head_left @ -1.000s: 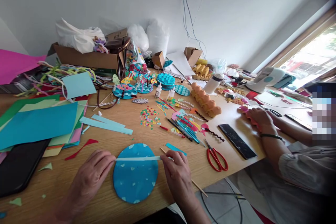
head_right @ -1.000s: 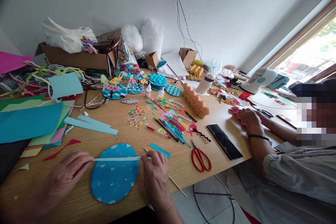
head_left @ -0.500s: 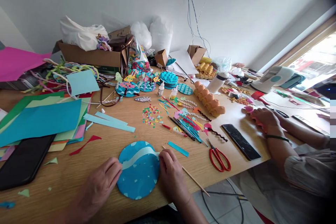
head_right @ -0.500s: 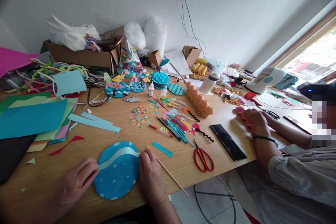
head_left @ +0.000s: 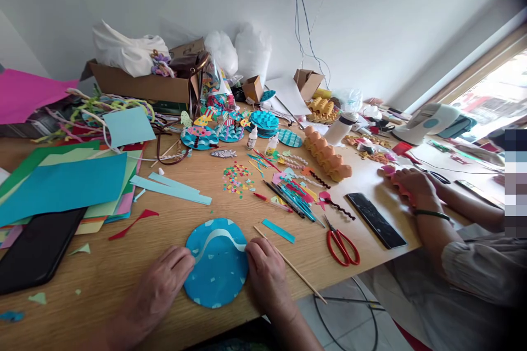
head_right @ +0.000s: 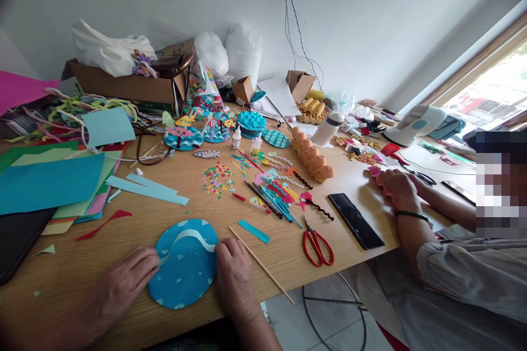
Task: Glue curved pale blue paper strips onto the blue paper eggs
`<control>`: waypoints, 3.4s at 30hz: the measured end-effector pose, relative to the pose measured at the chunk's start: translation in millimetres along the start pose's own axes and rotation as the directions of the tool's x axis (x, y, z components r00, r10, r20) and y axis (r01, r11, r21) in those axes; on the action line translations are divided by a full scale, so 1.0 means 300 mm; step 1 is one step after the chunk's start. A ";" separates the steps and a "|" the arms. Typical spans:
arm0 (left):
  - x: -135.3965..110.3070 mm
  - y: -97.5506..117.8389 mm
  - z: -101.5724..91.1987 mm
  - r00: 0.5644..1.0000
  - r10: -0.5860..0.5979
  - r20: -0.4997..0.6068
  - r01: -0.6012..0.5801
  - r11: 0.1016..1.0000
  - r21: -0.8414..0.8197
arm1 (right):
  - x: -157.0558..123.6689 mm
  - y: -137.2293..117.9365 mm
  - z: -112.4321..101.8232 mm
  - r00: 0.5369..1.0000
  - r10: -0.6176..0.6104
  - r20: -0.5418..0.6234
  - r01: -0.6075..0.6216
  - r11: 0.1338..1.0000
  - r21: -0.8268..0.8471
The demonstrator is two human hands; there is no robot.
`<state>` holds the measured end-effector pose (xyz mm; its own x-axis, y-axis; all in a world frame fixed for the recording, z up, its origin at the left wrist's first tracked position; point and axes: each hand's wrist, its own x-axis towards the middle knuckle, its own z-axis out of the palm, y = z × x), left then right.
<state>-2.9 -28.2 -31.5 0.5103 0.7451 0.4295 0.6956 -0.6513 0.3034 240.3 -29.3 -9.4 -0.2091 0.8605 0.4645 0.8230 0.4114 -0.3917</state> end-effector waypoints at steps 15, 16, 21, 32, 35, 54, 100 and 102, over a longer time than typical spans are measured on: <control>0.003 0.012 -0.054 0.996 0.088 -0.013 -0.089 0.995 -0.042 | -0.003 -0.003 -0.009 1.000 -0.005 0.031 0.001 0.994 0.113; 0.000 0.007 -0.053 0.996 0.088 0.003 -0.088 0.994 -0.062 | -0.001 -0.003 -0.009 0.999 -0.013 0.031 0.009 0.993 0.117; 0.001 -0.007 -0.064 0.994 0.104 0.037 -0.100 0.989 -0.113 | 0.010 -0.001 -0.012 0.998 -0.066 0.023 0.062 0.990 0.129; -0.087 -0.012 -0.053 0.985 0.171 -0.007 -0.165 0.964 0.208 | -0.046 0.001 -0.006 0.992 -0.106 0.065 0.107 0.994 -0.003; -0.130 -0.006 -0.033 0.986 0.167 0.025 -0.168 0.945 0.281 | -0.062 -0.009 0.001 0.993 -0.102 0.067 0.105 0.994 -0.042; -0.124 0.053 0.010 0.992 0.109 -0.063 -0.094 0.973 0.211 | -0.084 -0.027 0.014 0.990 -0.089 0.111 0.098 0.992 -0.075; -0.124 0.031 0.025 0.995 0.068 -0.066 -0.057 0.986 0.159 | 0.036 0.023 -0.028 0.968 0.104 0.227 -0.174 0.934 0.312; -0.122 0.030 0.025 0.996 0.061 -0.064 -0.051 0.987 0.155 | 0.035 0.024 -0.025 0.966 0.130 0.223 -0.199 0.924 0.325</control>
<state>-11.6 -60.2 -50.9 0.5184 0.6930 0.5011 0.7386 -0.6581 0.1462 248.0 -19.7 -1.4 -0.2131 0.9517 0.2210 0.6307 0.3068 -0.7128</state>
